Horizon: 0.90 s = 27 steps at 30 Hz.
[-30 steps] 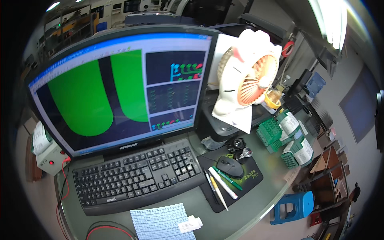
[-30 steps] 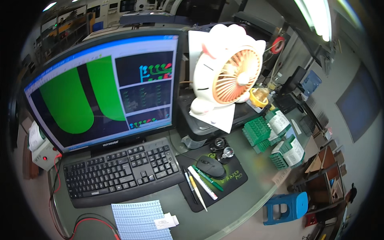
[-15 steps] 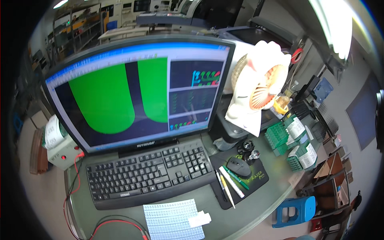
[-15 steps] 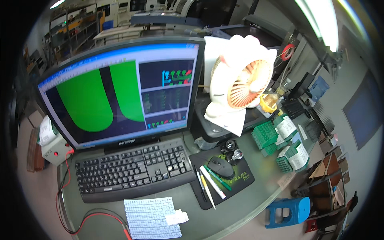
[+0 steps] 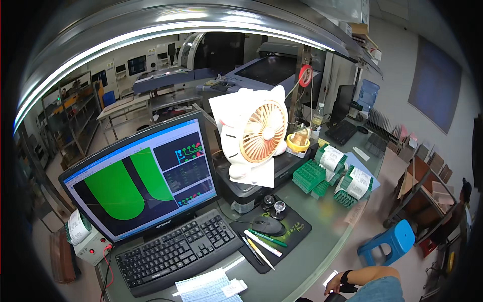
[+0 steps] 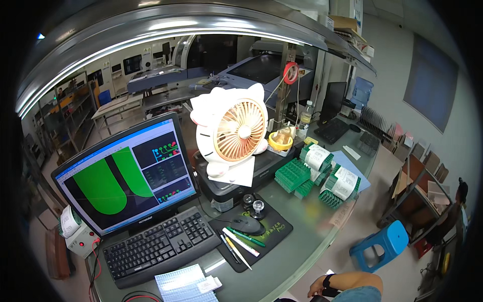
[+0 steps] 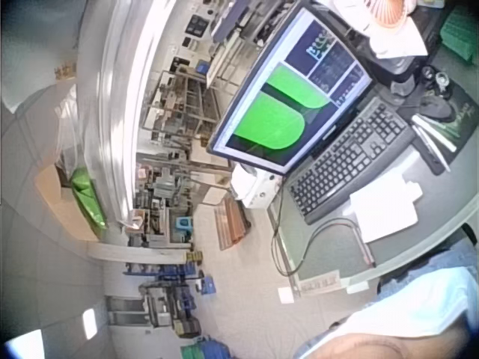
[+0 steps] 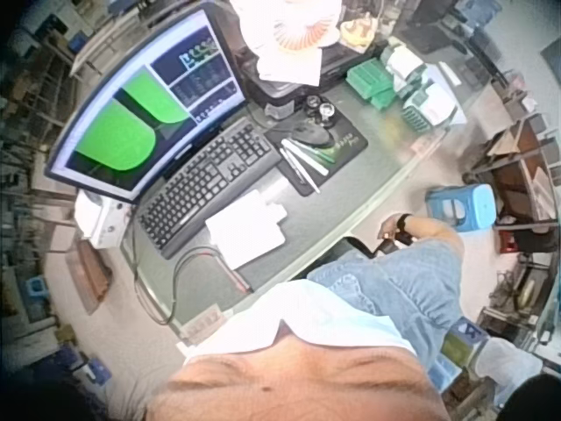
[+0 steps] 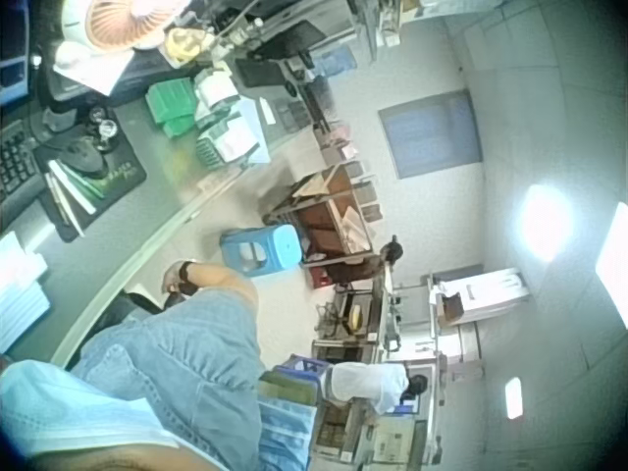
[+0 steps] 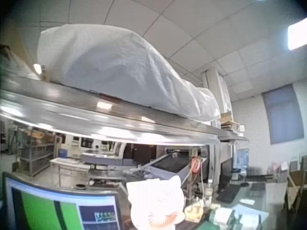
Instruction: Assembling small electronic components into metal housings and then getting a drink of water.
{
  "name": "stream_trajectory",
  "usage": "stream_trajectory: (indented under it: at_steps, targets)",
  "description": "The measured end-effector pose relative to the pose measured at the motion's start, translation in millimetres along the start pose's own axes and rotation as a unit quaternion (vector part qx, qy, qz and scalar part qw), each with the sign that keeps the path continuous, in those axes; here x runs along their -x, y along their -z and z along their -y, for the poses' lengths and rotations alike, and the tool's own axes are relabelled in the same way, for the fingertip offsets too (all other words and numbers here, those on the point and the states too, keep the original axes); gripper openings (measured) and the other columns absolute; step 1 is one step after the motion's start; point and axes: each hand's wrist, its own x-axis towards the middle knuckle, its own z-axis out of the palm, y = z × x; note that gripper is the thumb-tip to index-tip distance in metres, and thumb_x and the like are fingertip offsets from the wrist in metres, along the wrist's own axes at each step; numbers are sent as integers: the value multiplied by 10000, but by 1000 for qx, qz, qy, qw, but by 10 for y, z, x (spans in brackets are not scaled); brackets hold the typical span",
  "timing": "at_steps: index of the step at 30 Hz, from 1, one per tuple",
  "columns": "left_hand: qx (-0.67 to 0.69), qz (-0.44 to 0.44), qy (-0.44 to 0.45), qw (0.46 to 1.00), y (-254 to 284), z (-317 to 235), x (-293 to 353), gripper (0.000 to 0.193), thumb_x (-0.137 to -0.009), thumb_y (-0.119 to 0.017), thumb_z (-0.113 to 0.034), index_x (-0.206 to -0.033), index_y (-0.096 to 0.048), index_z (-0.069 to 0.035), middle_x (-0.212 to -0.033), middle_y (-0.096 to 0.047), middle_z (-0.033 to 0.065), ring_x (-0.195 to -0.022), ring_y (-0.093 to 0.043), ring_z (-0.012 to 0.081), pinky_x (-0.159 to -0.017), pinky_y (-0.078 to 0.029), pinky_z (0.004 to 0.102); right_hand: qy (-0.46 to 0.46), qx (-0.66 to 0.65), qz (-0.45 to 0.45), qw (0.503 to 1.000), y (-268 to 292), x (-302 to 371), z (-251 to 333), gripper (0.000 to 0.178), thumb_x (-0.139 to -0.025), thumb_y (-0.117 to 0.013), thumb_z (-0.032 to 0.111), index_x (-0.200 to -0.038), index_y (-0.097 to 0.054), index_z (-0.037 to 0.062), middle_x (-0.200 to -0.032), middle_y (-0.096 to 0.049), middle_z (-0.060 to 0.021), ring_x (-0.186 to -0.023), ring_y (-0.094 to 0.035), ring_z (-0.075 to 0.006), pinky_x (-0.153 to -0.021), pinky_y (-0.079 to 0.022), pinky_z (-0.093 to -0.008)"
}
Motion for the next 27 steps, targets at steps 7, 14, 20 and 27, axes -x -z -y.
stream_trajectory:
  at_steps: [7,14,20,27]
  targets:
    - [-85,-69,-28,994,80,-401,-408,337,-951,-500,-311,-907,-666,-21,-878,-678,110,-819,-620,234,-761,-493,375,178,352,-308,866,-199,214,498,469,-878,-460,439,-1127,-602,68,-1157,-594,-191,-1109,-553,-352,-918,-417,-445]
    - [-120,-71,12,990,-728,-582,432,346,-952,-499,-316,-897,-668,-20,-874,-679,112,-817,-620,234,-761,-492,376,235,458,-320,795,-1226,1518,864,391,-937,-470,361,-1179,-586,76,-1099,-633,-155,-1019,-592,-303,-846,-459,-404]
    - [-98,-55,-262,959,-889,-2341,1184,218,-925,-574,-202,-864,-649,-6,-812,-647,108,-795,-621,228,-726,-486,329,546,417,-304,660,-1890,3025,767,312,-946,-522,336,-1080,-596,65,-986,-637,-115,-923,-615,-276,-797,-493,-356]
    - [-24,-245,-441,863,-1029,-2435,1171,134,-916,-548,-83,-854,-619,12,-857,-608,101,-799,-573,209,-730,-452,305,597,342,-559,462,-1769,4557,1108,204,-929,-565,168,-1085,-599,40,-916,-663,-45,-806,-633,-120,-711,-497,-249]
